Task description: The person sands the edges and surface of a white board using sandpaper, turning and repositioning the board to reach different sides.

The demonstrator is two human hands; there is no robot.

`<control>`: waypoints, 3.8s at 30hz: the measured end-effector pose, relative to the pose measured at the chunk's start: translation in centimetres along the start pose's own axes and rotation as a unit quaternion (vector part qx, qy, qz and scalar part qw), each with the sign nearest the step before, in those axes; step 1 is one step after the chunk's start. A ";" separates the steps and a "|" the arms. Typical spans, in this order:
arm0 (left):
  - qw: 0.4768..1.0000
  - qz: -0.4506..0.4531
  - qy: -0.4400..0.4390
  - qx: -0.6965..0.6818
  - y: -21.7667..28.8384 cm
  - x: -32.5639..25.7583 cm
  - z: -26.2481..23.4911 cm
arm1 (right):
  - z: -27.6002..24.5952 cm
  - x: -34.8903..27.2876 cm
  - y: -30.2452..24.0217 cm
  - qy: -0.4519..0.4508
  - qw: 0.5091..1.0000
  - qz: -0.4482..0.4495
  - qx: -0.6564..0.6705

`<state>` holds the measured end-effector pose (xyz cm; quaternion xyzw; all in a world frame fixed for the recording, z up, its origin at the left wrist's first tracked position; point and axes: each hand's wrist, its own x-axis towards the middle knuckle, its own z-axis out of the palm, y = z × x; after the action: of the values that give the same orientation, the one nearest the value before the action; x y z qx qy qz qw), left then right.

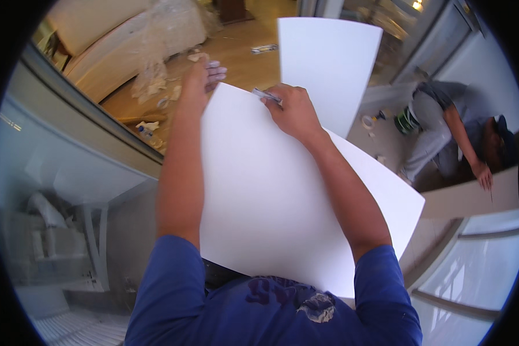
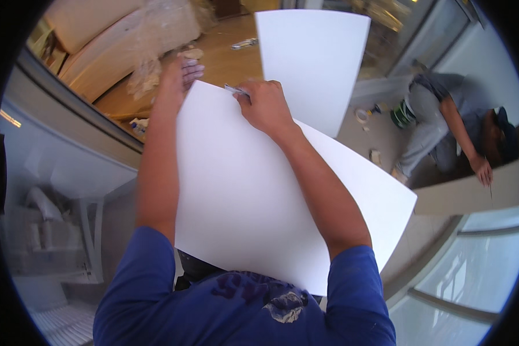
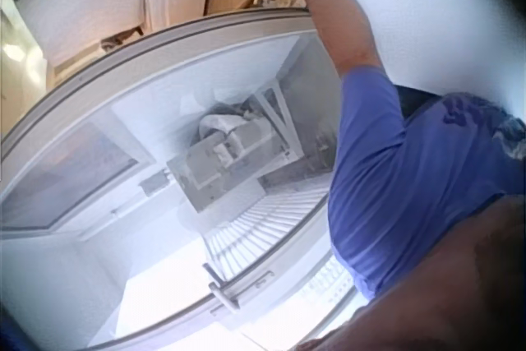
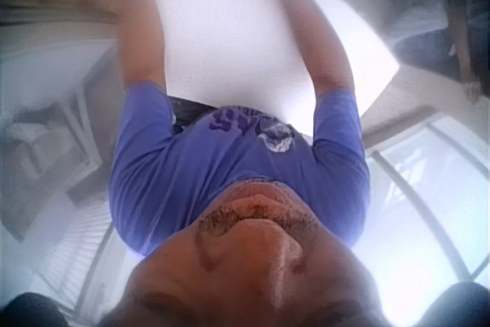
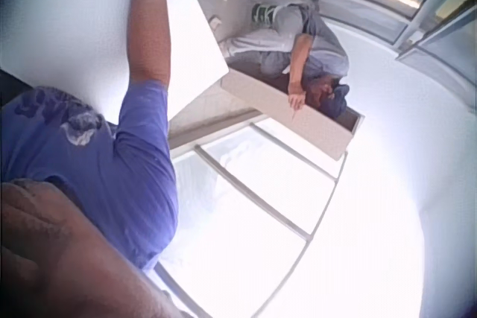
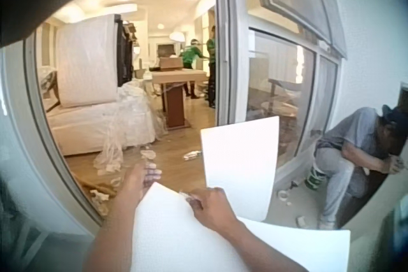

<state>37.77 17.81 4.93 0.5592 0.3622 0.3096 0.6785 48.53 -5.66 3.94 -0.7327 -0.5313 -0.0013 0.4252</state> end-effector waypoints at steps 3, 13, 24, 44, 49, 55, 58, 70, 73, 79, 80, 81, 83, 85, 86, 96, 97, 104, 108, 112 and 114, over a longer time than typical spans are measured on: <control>0.996 0.009 -0.091 0.020 -0.3 1.6 -2.0 | -4.3 -4.0 1.4 -0.009 0.999 0.031 0.012; 0.955 -0.005 -0.201 0.220 0.5 -2.3 -0.1 | -21.7 -25.3 12.7 0.069 0.984 0.139 -0.088; 0.945 -0.030 -0.265 0.188 -0.8 -0.5 2.2 | -32.3 -38.9 18.6 0.100 0.909 0.347 -0.211; 0.944 -0.040 -0.230 0.232 -0.3 1.9 -2.1 | -30.5 -37.4 15.3 0.322 0.826 0.309 -0.345; 0.940 -0.053 -0.246 0.230 0.3 1.4 -2.6 | -23.1 -34.6 13.0 0.194 0.885 0.225 -0.358; 0.939 -0.045 -0.238 0.242 0.8 -0.3 -2.4 | -16.1 -28.2 8.7 0.113 0.919 0.185 -0.329; 0.943 -0.043 -0.230 0.235 0.9 -0.2 -2.2 | -12.5 -23.4 6.3 0.077 0.942 0.123 -0.302; 0.989 -0.045 -0.101 0.102 -0.2 1.6 0.1 | 2.3 -3.8 -1.0 0.040 0.971 -0.078 -0.221; 0.992 -0.043 -0.093 0.078 -0.1 1.6 0.3 | 5.1 0.1 -2.1 0.036 0.973 -0.098 -0.207; 0.994 -0.041 -0.082 0.058 0.1 1.0 0.0 | 5.5 1.2 -2.5 0.015 0.982 -0.068 -0.176; 0.994 -0.036 -0.082 0.059 0.2 0.9 -0.2 | 5.1 0.7 -2.0 0.017 0.982 -0.069 -0.176; 0.994 -0.030 -0.082 0.061 0.2 0.8 -0.3 | 5.0 0.4 -1.8 0.019 0.982 -0.070 -0.175; 0.995 -0.027 -0.077 0.064 0.0 0.9 -0.3 | 5.0 0.3 -1.9 0.027 0.981 -0.071 -0.176; 0.995 -0.029 -0.070 0.070 -0.2 1.3 0.3 | 4.9 0.5 -1.9 0.032 0.979 -0.079 -0.183; 0.994 -0.031 -0.072 0.072 -0.3 1.5 0.8 | 5.2 0.9 -2.1 0.034 0.977 -0.086 -0.190; 0.971 0.045 -0.188 0.144 -1.8 3.0 -0.2 | 1.3 -3.7 1.2 0.021 0.976 -0.056 -0.211; 0.973 0.063 -0.209 0.077 -1.9 2.2 0.0 | 0.1 -5.3 1.6 0.020 0.975 -0.055 -0.213; 0.881 0.097 -0.303 0.349 -3.0 2.7 0.5 | -10.2 -21.9 5.2 0.086 0.970 0.059 -0.219; 0.847 0.051 -0.422 0.319 -2.6 3.6 0.7 | -15.6 -29.8 6.5 0.125 0.930 0.165 -0.304; 0.842 0.067 -0.400 0.356 -1.8 2.8 4.6 | -18.2 -34.3 8.6 0.209 0.876 0.311 -0.302; 0.850 0.078 -0.378 0.359 -1.7 1.8 5.2 | -20.1 -36.6 8.9 0.236 0.850 0.362 -0.303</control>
<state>43.16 16.22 3.54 0.8641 0.1188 -0.0259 0.4884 48.62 -47.31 -5.38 -0.9432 -0.0857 -0.1811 0.2649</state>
